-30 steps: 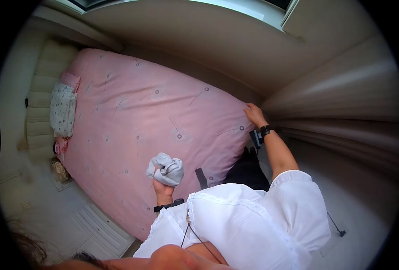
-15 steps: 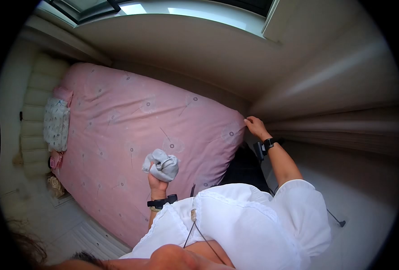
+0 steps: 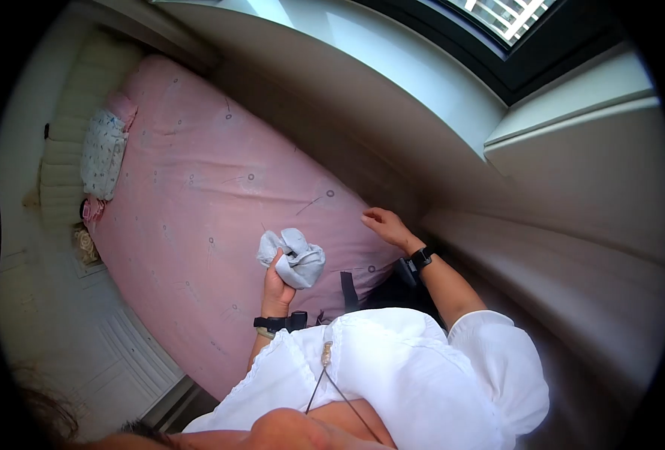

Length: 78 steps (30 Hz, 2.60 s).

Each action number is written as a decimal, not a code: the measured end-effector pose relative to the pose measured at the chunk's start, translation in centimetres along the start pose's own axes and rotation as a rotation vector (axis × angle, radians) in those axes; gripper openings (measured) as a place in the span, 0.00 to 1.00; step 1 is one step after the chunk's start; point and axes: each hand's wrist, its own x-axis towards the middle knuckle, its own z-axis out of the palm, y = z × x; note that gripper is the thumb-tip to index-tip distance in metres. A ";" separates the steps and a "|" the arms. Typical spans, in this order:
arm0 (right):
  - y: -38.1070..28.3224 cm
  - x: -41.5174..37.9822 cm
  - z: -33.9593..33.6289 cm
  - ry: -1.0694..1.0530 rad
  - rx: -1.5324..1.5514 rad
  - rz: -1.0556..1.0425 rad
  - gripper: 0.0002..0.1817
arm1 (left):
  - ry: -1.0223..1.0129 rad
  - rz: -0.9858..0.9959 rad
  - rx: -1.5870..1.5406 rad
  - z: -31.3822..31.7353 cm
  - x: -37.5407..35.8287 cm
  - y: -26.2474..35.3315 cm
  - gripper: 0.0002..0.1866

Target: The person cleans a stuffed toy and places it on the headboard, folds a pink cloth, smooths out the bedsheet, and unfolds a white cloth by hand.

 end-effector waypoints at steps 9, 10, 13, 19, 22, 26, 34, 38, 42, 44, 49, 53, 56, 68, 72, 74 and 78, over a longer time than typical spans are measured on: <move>-10.7 -1.3 2.7 -0.342 -0.020 -0.201 0.29 | -0.271 0.134 -0.096 6.3 2.4 -6.8 0.27; -11.2 -0.4 1.5 -0.346 -0.016 -0.131 0.29 | -0.347 0.099 -0.096 6.0 3.0 -6.1 0.28; -15.7 -1.4 -2.0 -0.179 0.038 0.008 0.24 | -0.366 0.075 -0.067 1.4 3.5 -4.7 0.31; -18.8 2.5 -5.4 -0.247 0.455 -0.019 0.20 | 0.703 0.299 0.442 -12.6 7.1 -5.8 0.42; -17.6 6.0 -5.2 -0.347 0.494 0.072 0.21 | 1.221 0.185 0.890 -17.0 10.1 -6.2 0.46; -14.9 9.7 -6.2 -0.500 0.470 0.227 0.23 | 1.540 0.181 1.014 -20.4 13.7 -6.2 0.46; -10.8 11.2 -6.8 -0.486 0.574 0.348 0.28 | 0.681 0.634 1.725 -2.7 28.4 -8.7 0.38; -10.0 11.7 -6.6 -0.570 0.460 0.315 0.29 | -0.370 0.558 0.894 4.9 25.6 -14.3 0.26; -11.0 12.6 -6.2 -0.793 0.488 0.327 0.28 | 0.563 0.763 0.934 -3.3 24.4 -14.4 0.25; -11.0 13.8 -6.2 -0.933 0.509 0.394 0.28 | 0.966 0.818 1.028 -9.1 23.1 -11.2 0.32; -13.8 18.3 -5.5 -1.230 0.221 0.549 0.36 | 1.586 0.443 1.028 -19.2 19.1 -1.6 0.42; -16.5 23.7 -2.8 -1.496 0.106 0.679 0.36 | 1.708 0.289 0.943 -18.8 21.6 4.7 0.45; -20.6 27.9 0.1 -1.609 0.103 0.700 0.37 | 1.721 0.308 1.128 -13.3 30.5 8.9 0.43; -26.2 33.4 5.9 -1.115 0.363 0.685 0.28 | 0.022 0.521 -0.390 3.7 26.1 6.3 0.42; -22.6 30.4 9.9 -1.072 -0.320 -0.156 0.35 | -0.034 0.710 -0.715 3.5 22.2 6.6 0.42; -22.3 27.7 11.2 -1.169 -0.609 -0.571 0.39 | 0.216 0.721 -0.496 4.8 20.6 6.9 0.35; -24.8 27.9 12.1 -1.227 -0.903 -0.557 0.40 | 0.386 0.708 -0.833 2.8 17.6 2.4 0.23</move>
